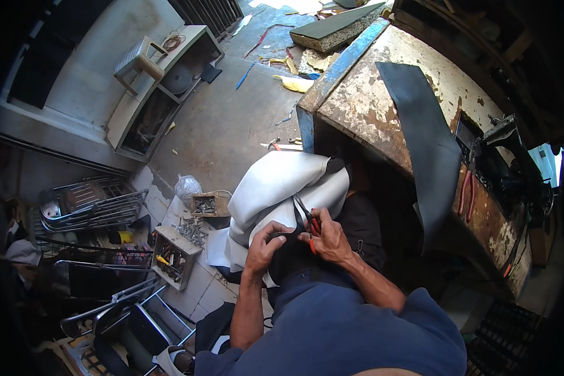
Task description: The person cuts a piece of black fabric using shears while holding it against a white base.
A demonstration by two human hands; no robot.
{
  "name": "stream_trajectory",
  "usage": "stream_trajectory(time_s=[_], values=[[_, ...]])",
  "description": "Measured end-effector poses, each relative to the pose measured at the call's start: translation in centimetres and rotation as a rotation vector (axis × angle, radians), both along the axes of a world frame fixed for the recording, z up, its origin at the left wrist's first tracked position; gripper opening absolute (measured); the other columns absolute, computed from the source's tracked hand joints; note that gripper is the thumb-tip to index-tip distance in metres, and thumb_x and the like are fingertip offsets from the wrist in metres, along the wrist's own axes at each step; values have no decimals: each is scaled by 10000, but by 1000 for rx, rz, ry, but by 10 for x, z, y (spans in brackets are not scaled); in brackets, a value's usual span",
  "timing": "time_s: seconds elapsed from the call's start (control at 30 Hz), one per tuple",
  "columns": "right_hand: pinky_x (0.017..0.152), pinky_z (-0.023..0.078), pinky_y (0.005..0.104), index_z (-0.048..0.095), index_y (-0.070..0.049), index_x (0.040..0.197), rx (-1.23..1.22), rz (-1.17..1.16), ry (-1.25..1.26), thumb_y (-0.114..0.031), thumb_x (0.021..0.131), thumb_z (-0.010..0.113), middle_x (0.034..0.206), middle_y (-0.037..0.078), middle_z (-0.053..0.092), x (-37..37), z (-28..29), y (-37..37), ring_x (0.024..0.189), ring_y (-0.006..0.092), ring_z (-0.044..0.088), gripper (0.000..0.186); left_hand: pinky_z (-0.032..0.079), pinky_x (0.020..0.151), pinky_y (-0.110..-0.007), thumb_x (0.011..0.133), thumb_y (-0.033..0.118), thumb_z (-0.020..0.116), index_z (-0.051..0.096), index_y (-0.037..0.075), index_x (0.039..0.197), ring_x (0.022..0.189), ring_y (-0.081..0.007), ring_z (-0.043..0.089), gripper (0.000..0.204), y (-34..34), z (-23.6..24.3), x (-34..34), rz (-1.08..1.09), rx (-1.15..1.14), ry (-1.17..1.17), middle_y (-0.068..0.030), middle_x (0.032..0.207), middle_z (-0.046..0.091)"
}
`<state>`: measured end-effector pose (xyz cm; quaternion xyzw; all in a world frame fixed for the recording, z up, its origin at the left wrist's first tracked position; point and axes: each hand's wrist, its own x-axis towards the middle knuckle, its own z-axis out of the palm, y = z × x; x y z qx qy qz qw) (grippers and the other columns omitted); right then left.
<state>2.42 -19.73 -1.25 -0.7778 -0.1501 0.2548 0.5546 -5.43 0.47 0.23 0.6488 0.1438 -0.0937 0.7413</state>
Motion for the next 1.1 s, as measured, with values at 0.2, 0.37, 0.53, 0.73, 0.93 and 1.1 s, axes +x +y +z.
stream_trajectory(time_s=[0.2,0.37,0.53,0.73,0.93,1.1], values=[[735,518,389,521,-18,1164,-47,117,57,-133,878,746,865,140,682,-1,5,-62,775,275,673,381,554,908,-361,1016,243,568,630,-8,1245,1020,-243,714,346,9,-43,37,4,140,208,-165,1210,692],[748,513,415,534,-11,1159,-81,491,153,-158,872,721,854,172,666,-5,34,-88,812,334,679,373,435,1090,-443,893,152,641,523,26,1431,1242,-460,566,566,24,-77,124,86,901,-335,-304,1312,607],[733,503,427,551,-13,1131,-104,486,232,-142,848,740,848,176,665,-24,45,-102,799,344,669,364,475,989,-508,898,202,647,591,-1,1268,1108,-459,612,425,53,-82,190,28,1080,-32,-265,1168,670],[683,485,442,549,-3,1111,-45,347,221,-144,848,742,794,185,640,-45,32,-110,736,357,648,355,507,883,-539,916,290,625,657,-32,1072,930,-493,658,360,-29,-63,126,158,939,198,-266,964,706],[666,484,442,544,-3,1092,-80,463,214,-125,871,705,780,198,633,-32,34,-114,728,381,647,299,541,872,-477,904,399,619,746,-61,975,955,-442,708,482,-52,-91,91,-98,1000,480,-305,948,720],[670,489,438,550,-13,1095,-103,589,190,-112,885,672,783,183,635,-17,32,-113,736,363,654,262,511,614,-360,895,297,721,649,-3,858,622,-248,651,310,-58,-105,93,151,522,418,-129,750,680]])
